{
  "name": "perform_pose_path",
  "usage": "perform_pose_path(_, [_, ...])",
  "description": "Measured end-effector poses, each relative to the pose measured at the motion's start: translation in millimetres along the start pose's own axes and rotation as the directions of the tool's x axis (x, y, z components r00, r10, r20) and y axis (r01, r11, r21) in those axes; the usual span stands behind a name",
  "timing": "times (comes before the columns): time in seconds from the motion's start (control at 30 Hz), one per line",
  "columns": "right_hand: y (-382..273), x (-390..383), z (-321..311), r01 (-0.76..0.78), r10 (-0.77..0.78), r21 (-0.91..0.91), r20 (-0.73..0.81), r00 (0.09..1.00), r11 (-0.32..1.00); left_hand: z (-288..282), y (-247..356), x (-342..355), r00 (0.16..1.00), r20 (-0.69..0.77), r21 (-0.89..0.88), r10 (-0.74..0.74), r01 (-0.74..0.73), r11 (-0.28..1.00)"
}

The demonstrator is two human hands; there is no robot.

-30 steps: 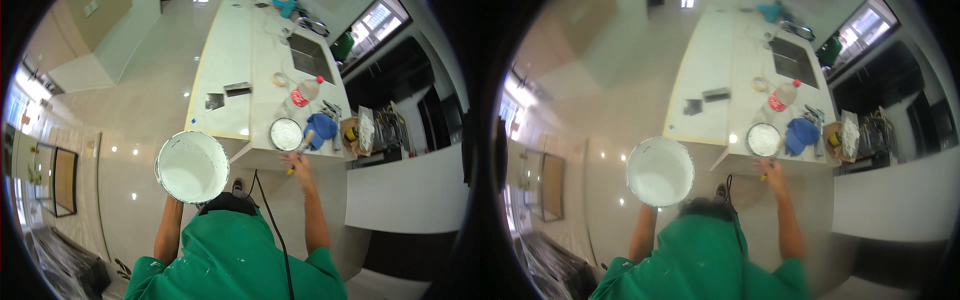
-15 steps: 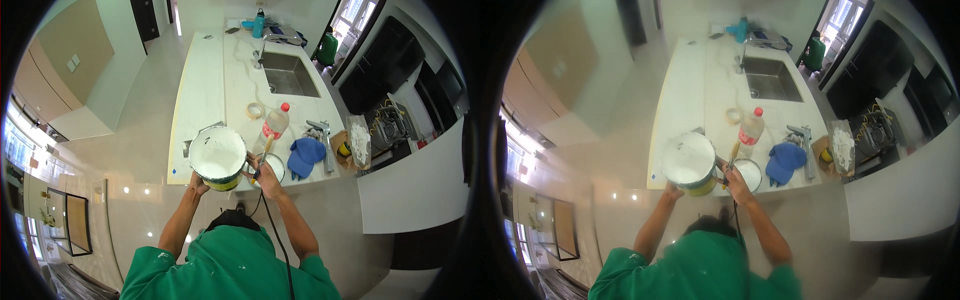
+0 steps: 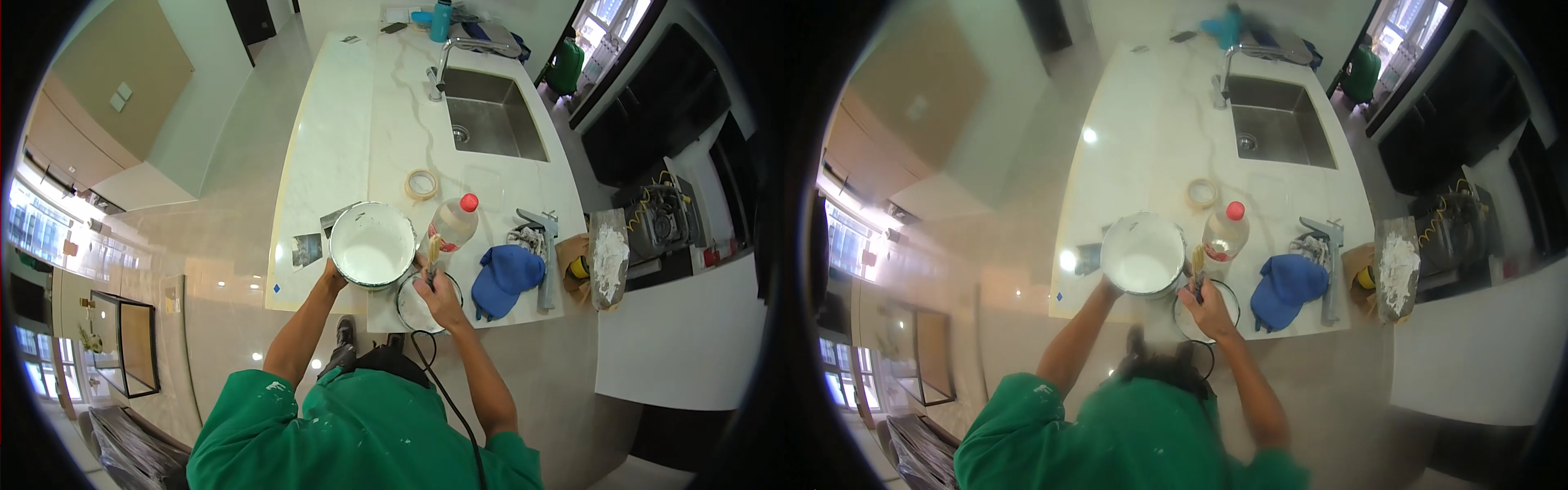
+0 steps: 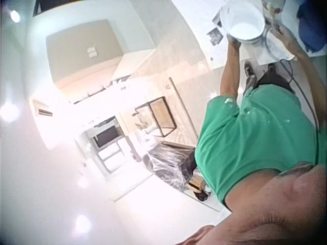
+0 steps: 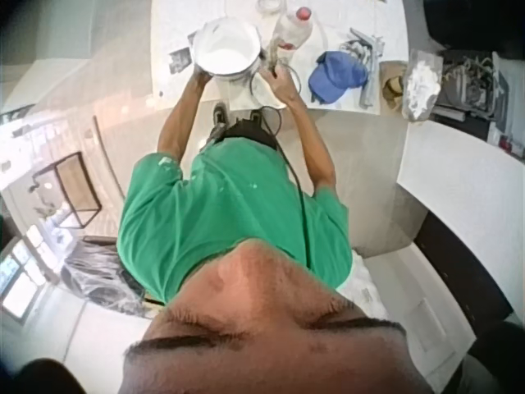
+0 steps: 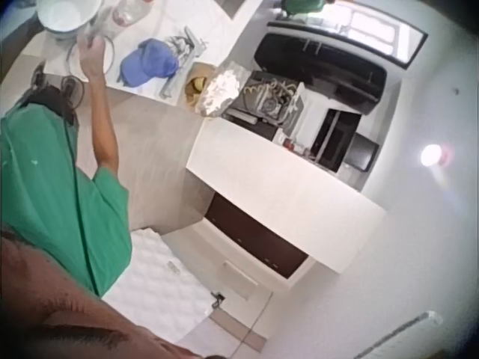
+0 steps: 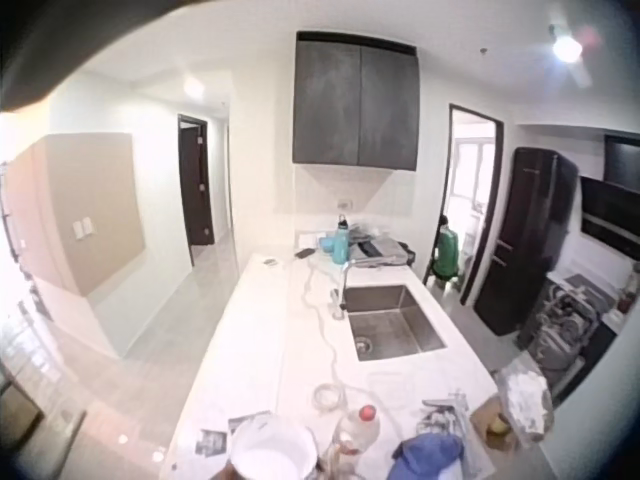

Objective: The person stirs paint in a small bucket using a brush, then applies the paint to a white surface on a counter.

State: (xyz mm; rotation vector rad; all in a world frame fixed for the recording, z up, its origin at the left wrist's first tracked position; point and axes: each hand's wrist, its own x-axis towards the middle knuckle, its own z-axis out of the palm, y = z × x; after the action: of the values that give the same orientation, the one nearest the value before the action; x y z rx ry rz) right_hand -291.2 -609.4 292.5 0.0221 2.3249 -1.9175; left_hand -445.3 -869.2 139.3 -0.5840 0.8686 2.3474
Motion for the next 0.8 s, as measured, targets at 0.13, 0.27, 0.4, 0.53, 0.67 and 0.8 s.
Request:
perform_pose_path(0.13, [2.9, -40.7, -18.6, 0.033, -0.154, -0.359, -0.315, 0.937, 0.933, -21.9, -8.3, 38.6, 0.999, -0.031, -0.007, -0.044, 0.044, 0.999])
perform_pose_path(0.27, [53.3, -62.5, -31.1, -0.23, -0.099, -0.497, -0.55, 0.83, 0.837, -30.6, -17.7, 73.1, 0.992, -0.118, -0.057, -0.053, 0.047, 0.997])
perform_pose_path(0.4, [107.9, -66.1, -31.2, -0.286, 0.034, -0.295, -0.64, 0.767, 0.912, -17.5, -25.3, 70.0, 0.919, 0.011, 0.309, 0.394, -0.378, 0.873])
perform_pose_path(0.53, [126.6, -70.0, -29.9, -0.356, 0.145, -0.194, -0.664, 0.734, 0.914, -5.2, -1.6, 50.9, 0.915, -0.032, 0.499, 0.402, -0.334, 0.799])
perform_pose_path(0.67, [90.5, -83.5, -23.0, -0.261, 0.063, -0.193, -0.679, 0.732, 0.946, -11.4, 19.9, 17.1, 0.89, -0.189, 0.549, 0.414, -0.254, 0.796])
perform_pose_path(0.8, [16.1, -109.5, -14.7, -0.267, -0.031, -0.326, -0.684, 0.729, 0.907, -29.2, 32.5, -52.2, 0.848, -0.149, 0.586, 0.509, -0.338, 0.736])
